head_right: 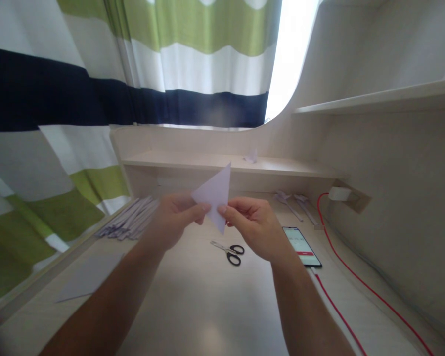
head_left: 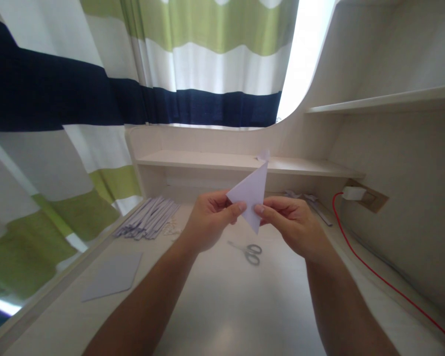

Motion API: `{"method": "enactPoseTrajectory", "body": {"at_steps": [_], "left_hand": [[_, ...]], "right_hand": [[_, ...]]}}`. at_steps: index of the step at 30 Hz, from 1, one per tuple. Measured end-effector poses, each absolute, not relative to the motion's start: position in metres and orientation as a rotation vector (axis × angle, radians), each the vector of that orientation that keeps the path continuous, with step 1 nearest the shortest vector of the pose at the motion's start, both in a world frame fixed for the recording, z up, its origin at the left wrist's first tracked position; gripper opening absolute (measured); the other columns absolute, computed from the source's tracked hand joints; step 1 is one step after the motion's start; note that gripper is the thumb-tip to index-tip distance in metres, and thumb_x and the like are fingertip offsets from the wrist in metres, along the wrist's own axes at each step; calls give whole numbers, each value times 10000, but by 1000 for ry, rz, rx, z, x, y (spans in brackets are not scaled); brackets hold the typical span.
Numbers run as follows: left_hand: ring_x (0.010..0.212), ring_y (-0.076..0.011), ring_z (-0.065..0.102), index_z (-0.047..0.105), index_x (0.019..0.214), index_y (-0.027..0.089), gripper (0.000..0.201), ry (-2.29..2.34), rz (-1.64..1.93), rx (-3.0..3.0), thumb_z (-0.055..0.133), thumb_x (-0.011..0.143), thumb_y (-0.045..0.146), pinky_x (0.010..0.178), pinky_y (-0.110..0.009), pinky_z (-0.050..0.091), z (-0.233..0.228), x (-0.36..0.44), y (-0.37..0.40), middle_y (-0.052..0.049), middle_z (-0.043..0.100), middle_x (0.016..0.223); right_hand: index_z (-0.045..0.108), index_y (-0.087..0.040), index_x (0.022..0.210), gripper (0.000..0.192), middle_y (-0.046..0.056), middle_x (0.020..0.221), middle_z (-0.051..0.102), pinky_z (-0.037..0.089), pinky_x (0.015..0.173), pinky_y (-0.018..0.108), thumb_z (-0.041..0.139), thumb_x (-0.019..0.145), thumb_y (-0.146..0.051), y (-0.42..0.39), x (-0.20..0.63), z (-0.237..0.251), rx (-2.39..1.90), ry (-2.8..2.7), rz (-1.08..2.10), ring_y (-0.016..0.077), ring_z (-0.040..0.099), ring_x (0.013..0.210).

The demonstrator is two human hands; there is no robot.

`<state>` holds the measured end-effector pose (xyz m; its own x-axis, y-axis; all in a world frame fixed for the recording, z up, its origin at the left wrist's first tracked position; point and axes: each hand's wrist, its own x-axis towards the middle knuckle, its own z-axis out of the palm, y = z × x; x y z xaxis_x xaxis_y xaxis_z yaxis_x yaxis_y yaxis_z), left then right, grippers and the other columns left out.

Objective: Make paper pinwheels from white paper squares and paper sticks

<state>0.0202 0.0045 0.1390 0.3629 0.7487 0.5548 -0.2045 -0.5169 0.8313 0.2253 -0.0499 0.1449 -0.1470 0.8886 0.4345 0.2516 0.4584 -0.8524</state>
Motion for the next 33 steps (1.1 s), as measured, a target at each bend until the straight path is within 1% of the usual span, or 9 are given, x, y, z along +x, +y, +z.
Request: {"method": "enactPoseTrajectory", "body": {"at_steps": [4,7,10,14,20,24,26,29,33], "left_hand": [[583,-126,490,674,590,172,365,477,1284,1717,806,852,390,562,-255,371,139,21,4,-14,603,591],[588,-128,499,675,585,172,374,468,1269,1726,809,849,401,565,-254,380,139,21,4,-17,608,594],[591,-130,505,669,575,174,393,464,1238,1734,812,845,421,565,-253,393,140,20,4,-20,611,597],[595,-132,510,663,573,173,399,454,1189,1725,822,832,430,572,-254,401,140,19,3,-24,617,599],[581,-127,499,663,570,173,404,438,1113,1715,828,817,445,562,-249,392,141,20,3,-22,604,586],[575,-125,506,661,560,175,398,427,1081,1700,845,797,436,554,-247,408,142,20,3,-24,617,592],[575,-125,517,663,559,174,387,428,1060,1702,844,799,418,552,-245,416,141,20,2,-26,626,598],[578,-123,532,698,607,171,339,423,1081,1714,827,823,398,548,-237,416,140,20,2,-28,635,610],[603,-128,567,706,647,164,357,404,1177,1704,782,880,424,566,-233,454,140,21,1,-36,654,648]], "right_hand": [[856,-205,858,288,45,790,777,535,709,323,764,957,-459,-51,224,147,-993,-1630,736,187,675,743],[879,-217,929,262,52,813,797,553,714,335,774,949,-456,-51,223,147,-997,-1606,722,193,683,748],[890,-223,948,255,56,814,805,567,727,343,774,951,-450,-51,223,148,-989,-1596,707,196,689,753],[892,-243,994,272,57,872,826,591,717,337,761,962,-479,-51,224,147,-955,-1562,732,195,705,772],[874,-222,844,301,60,801,805,605,717,349,774,944,-488,-52,224,147,-977,-1540,689,199,706,738],[869,-221,858,305,60,810,804,608,693,342,777,932,-503,-51,224,146,-966,-1509,661,200,711,728],[860,-216,821,302,57,784,794,598,687,341,783,929,-487,-51,225,146,-953,-1499,639,200,704,718],[847,-208,770,308,56,765,784,578,689,338,783,935,-461,-51,226,145,-954,-1511,630,199,689,715],[848,-209,792,291,50,775,788,563,679,313,782,942,-449,-54,224,148,-948,-1539,683,182,685,712]]}}
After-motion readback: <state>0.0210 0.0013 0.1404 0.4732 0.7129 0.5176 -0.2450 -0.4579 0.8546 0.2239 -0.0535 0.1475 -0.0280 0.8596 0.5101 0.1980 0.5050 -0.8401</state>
